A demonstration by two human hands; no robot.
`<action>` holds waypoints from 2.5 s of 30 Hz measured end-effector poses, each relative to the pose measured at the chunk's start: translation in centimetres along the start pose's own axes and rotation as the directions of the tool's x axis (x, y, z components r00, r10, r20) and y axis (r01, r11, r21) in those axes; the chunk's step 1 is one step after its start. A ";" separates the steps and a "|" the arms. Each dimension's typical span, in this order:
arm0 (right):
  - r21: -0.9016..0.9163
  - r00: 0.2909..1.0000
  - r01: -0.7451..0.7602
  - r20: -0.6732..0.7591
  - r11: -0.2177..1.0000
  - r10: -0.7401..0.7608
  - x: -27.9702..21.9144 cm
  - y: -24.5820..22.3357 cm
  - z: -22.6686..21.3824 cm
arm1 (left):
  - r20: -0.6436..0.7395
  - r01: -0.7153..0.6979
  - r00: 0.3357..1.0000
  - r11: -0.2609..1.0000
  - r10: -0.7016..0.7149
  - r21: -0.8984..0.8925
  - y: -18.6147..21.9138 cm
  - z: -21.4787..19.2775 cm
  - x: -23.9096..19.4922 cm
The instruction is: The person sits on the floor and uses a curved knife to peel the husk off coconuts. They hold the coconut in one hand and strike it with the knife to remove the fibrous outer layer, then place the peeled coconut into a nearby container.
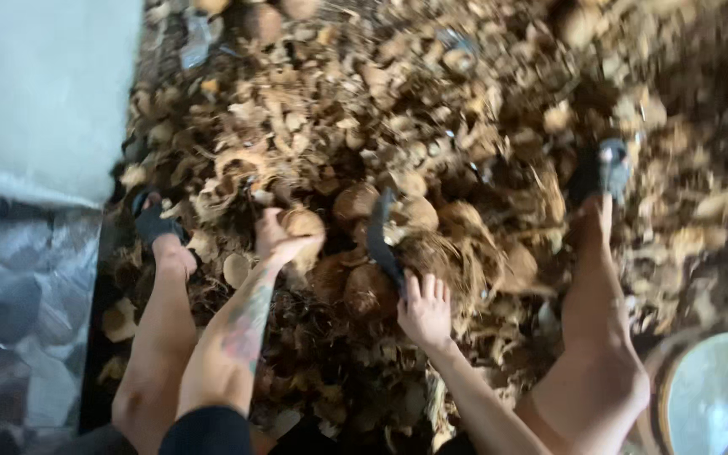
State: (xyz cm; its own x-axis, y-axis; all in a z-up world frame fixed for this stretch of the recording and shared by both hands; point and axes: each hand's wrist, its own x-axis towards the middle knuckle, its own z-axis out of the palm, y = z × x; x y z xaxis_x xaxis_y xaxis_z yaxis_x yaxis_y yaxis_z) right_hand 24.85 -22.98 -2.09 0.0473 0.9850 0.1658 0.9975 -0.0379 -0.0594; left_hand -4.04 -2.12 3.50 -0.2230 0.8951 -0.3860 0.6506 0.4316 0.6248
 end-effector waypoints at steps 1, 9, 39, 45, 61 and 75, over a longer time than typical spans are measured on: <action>0.039 0.998 0.035 -0.058 0.999 -0.033 0.2 0.0 0.4 | -0.092 -0.039 0.995 0.999 0.037 -0.018 0.0 -0.2 -1.0; 0.371 0.946 -0.216 0.308 0.903 0.100 2.5 0.7 -4.5 | 0.063 0.226 0.964 0.676 -0.257 -0.702 -0.7 -7.9 -9.7; 0.976 0.939 0.206 -0.177 0.068 -0.296 -13.2 -5.0 -17.8 | 0.378 0.327 0.889 -0.217 -0.260 -0.920 -7.4 0.6 -24.6; 0.638 0.600 -0.766 0.753 0.075 -0.270 -13.8 -7.4 -18.7 | 0.313 0.261 0.886 -0.190 -0.343 -0.946 -8.1 0.2 -24.3; 0.660 0.568 -0.690 0.748 0.297 -0.343 -12.8 -8.6 -19.9 | 0.396 0.467 0.801 0.054 -0.449 -0.883 -9.5 1.4 -23.2; 0.939 0.913 -0.235 0.302 0.250 -0.274 -12.8 -7.0 -21.1 | 0.398 0.400 0.872 -0.055 -0.286 -0.915 -9.8 3.3 -23.9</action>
State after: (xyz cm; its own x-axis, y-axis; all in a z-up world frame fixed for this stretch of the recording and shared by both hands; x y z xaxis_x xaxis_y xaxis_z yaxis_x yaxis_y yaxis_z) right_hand 18.34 -38.87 16.93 -0.2457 0.9607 -0.1294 0.1893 -0.0834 -0.9784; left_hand -2.68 -28.13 4.31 -0.0915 0.6124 -0.7853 -0.7893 0.4362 0.4321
